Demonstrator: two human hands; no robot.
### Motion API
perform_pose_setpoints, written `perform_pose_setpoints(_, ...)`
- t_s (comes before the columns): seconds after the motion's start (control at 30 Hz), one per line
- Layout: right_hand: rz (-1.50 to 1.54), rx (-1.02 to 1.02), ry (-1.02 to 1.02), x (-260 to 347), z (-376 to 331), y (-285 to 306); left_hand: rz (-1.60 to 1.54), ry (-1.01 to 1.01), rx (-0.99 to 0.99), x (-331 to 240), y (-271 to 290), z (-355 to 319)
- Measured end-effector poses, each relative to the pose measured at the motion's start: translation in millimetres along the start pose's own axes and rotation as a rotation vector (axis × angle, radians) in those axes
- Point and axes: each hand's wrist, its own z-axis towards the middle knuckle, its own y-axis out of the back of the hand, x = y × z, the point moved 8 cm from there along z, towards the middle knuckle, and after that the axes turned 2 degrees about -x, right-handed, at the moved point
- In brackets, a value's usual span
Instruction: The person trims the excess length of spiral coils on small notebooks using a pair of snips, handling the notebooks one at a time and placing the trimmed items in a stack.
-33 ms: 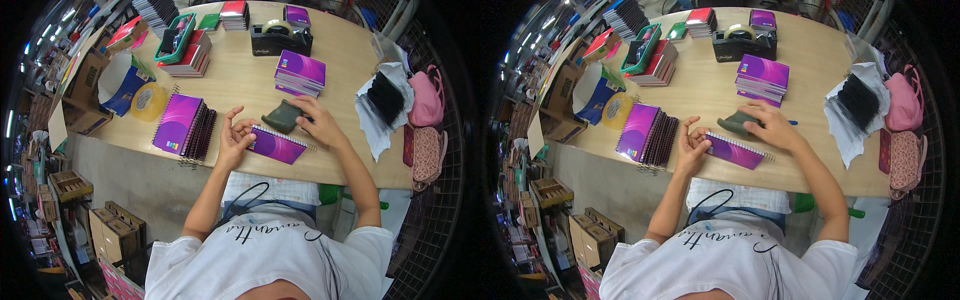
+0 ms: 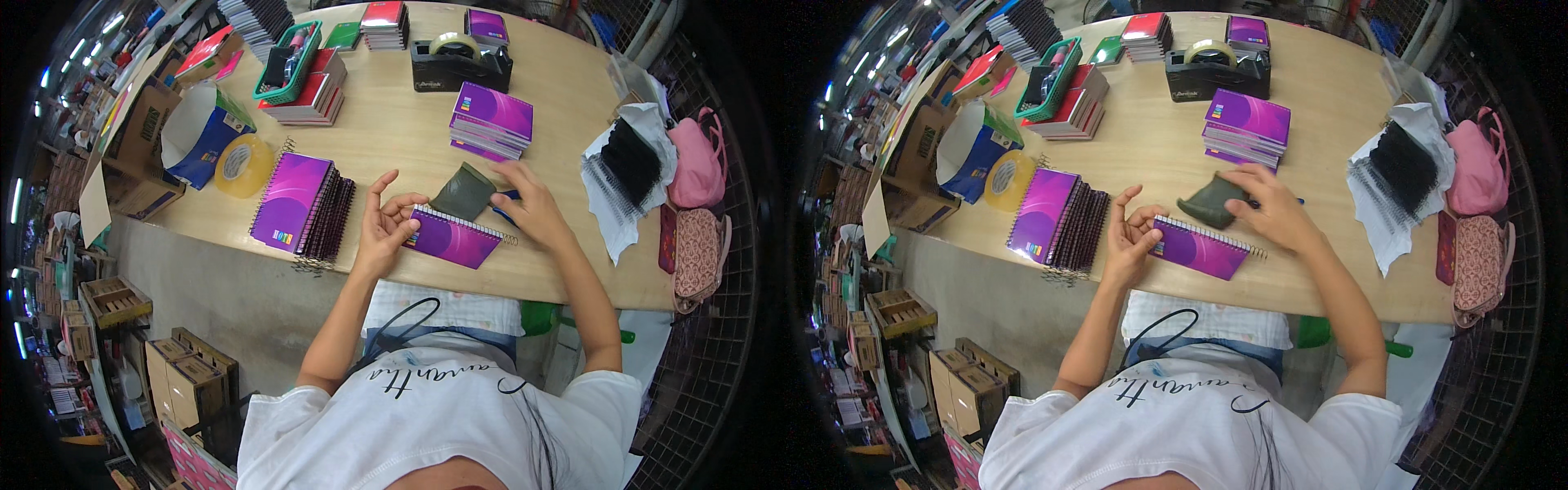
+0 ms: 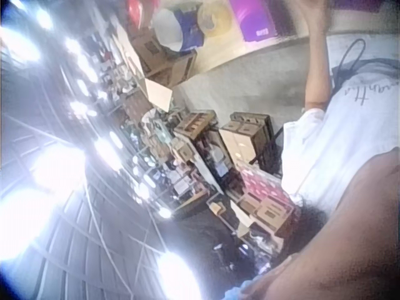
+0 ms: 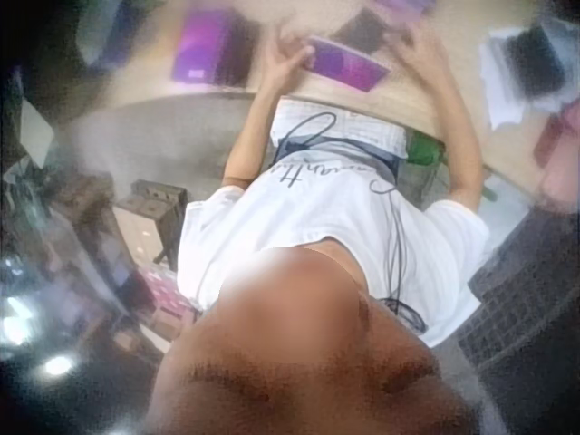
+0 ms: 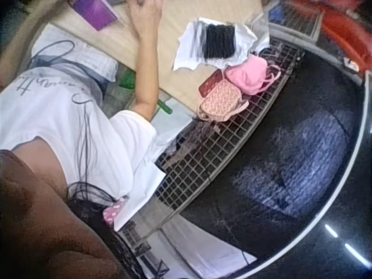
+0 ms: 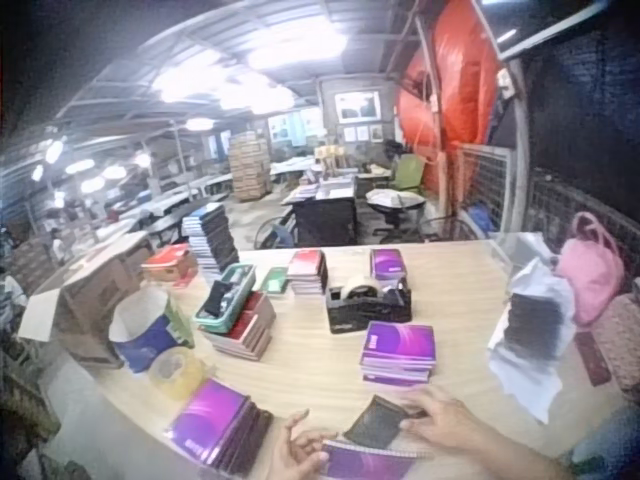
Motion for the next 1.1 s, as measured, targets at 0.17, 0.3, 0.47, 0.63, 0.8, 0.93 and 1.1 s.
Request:
perform_pose_setpoints(0.17, -0.666, -0.218, 0.074, -60, -61, -10, 0.066, 0.023, -0.015, -4, -15, -3)
perform_pose_setpoints(0.3, -0.152, -0.435, -0.220, -91, -66, 21, 0.121, 0.037, -0.031, -10, -24, -6)
perform_pose_setpoints(0.47, -0.434, -0.314, 0.363, 45, -39, 45, 0.181, 0.076, -0.019, -16, -39, -7)
perform_pose_setpoints(0.63, -0.732, -0.273, 0.774, 101, -34, 35, 0.208, 0.097, 0.017, -21, -49, -6)
perform_pose_setpoints(0.8, -0.834, -0.248, 0.930, 109, -40, 26, 0.266, 0.117, 0.041, -22, -51, -6)
perform_pose_setpoints(0.93, -0.655, -0.072, 0.623, 90, -36, 20, 0.275, 0.113, 0.039, -24, -54, -8)
perform_pose_setpoints(1.1, -0.672, -0.240, 0.694, 111, -38, 45, 0.313, 0.107, 0.039, -29, -59, -8)
